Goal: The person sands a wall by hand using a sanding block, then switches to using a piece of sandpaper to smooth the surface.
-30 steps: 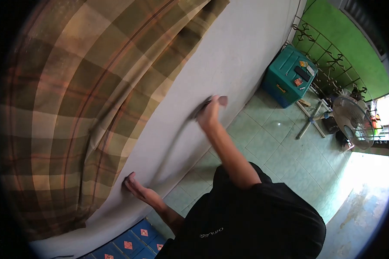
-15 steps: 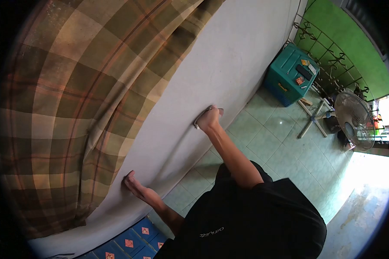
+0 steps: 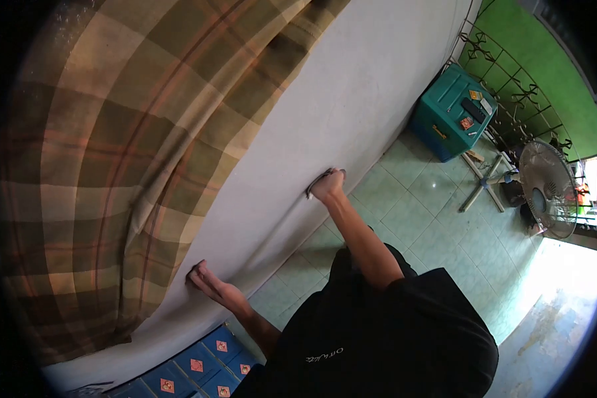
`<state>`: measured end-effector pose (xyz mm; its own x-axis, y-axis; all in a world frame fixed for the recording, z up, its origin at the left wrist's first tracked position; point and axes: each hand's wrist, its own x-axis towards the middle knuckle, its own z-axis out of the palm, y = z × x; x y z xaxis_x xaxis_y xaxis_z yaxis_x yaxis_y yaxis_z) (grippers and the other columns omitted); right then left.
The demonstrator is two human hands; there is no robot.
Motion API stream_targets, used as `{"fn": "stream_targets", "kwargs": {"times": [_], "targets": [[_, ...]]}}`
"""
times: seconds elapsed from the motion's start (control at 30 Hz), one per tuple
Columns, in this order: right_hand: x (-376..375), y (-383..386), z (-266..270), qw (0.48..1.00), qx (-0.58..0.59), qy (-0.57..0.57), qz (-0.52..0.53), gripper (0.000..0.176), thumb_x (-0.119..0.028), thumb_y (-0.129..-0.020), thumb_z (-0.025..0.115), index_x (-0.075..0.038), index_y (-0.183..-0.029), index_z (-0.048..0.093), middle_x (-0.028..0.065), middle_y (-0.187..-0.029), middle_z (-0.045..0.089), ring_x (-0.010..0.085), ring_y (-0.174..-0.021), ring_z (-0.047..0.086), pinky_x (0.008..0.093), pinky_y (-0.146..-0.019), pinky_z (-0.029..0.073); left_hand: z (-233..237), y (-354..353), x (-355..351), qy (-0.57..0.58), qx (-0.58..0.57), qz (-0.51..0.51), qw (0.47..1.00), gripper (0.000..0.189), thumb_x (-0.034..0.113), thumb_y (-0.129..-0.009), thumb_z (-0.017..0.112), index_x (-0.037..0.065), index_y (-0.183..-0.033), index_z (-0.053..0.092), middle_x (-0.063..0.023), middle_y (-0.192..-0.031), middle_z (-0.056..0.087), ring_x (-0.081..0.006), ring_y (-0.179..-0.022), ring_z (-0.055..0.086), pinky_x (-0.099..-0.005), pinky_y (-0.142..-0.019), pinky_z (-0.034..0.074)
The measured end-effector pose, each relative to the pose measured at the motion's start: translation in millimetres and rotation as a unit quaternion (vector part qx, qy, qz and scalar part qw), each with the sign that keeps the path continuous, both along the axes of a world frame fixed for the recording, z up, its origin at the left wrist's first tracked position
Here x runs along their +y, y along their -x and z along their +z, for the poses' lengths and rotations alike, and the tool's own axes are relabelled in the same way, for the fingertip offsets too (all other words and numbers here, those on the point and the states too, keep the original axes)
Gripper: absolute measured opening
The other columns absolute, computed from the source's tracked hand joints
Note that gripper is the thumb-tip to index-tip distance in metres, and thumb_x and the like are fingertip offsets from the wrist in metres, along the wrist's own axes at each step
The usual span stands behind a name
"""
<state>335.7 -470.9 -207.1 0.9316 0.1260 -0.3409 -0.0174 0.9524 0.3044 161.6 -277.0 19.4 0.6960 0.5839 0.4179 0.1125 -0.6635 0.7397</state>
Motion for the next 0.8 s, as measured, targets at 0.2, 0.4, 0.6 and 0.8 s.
{"fn": "stream_targets", "kwargs": {"times": [0.2,0.4,0.6,0.8], "targets": [[37,23,36,0.967,0.167,0.190,-0.015,0.048,-0.030,-0.099,0.025,-0.004,-0.136,0.037,0.0128,-0.138,0.044,0.0302,-0.126,0.042,0.0468,-0.107,0.033,-1,-5,1,0.032,-0.005,0.001,0.999,0.035,0.025,-0.099,0.038,-0.008,-0.103,0.050,-0.0181,-0.105,0.045,-0.0281,-0.101,0.045,-0.0378,-0.095,0.035],[52,21,65,0.953,0.225,0.203,-0.011,0.043,-0.032,-0.098,0.032,-0.008,-0.133,0.041,0.0077,-0.136,0.045,0.0250,-0.124,0.044,0.0446,-0.104,0.035,-7,-8,4,-0.008,-0.024,-0.003,1.000,0.032,0.022,-0.099,0.040,-0.009,-0.101,0.048,-0.0182,-0.102,0.044,-0.0275,-0.097,0.044,-0.0370,-0.093,0.036],[4,-10,21,0.983,0.124,0.125,-0.046,0.057,-0.039,-0.096,0.022,-0.003,-0.137,0.035,0.0134,-0.144,0.036,0.0333,-0.131,0.036,0.0502,-0.110,0.028,-12,-7,11,-0.021,-0.042,0.004,0.999,0.027,0.019,-0.095,0.044,-0.007,-0.098,0.052,-0.0154,-0.098,0.047,-0.0274,-0.097,0.043,-0.0370,-0.089,0.036],[15,8,10,0.996,-0.004,0.084,-0.018,0.065,-0.047,-0.097,0.016,-0.002,-0.142,0.027,0.0162,-0.148,0.029,0.0349,-0.135,0.030,0.0513,-0.111,0.025,-13,-8,17,-0.080,-0.022,-0.026,0.996,0.027,0.018,-0.098,0.040,-0.007,-0.097,0.048,-0.0182,-0.100,0.041,-0.0262,-0.094,0.041,-0.0371,-0.090,0.036]]}}
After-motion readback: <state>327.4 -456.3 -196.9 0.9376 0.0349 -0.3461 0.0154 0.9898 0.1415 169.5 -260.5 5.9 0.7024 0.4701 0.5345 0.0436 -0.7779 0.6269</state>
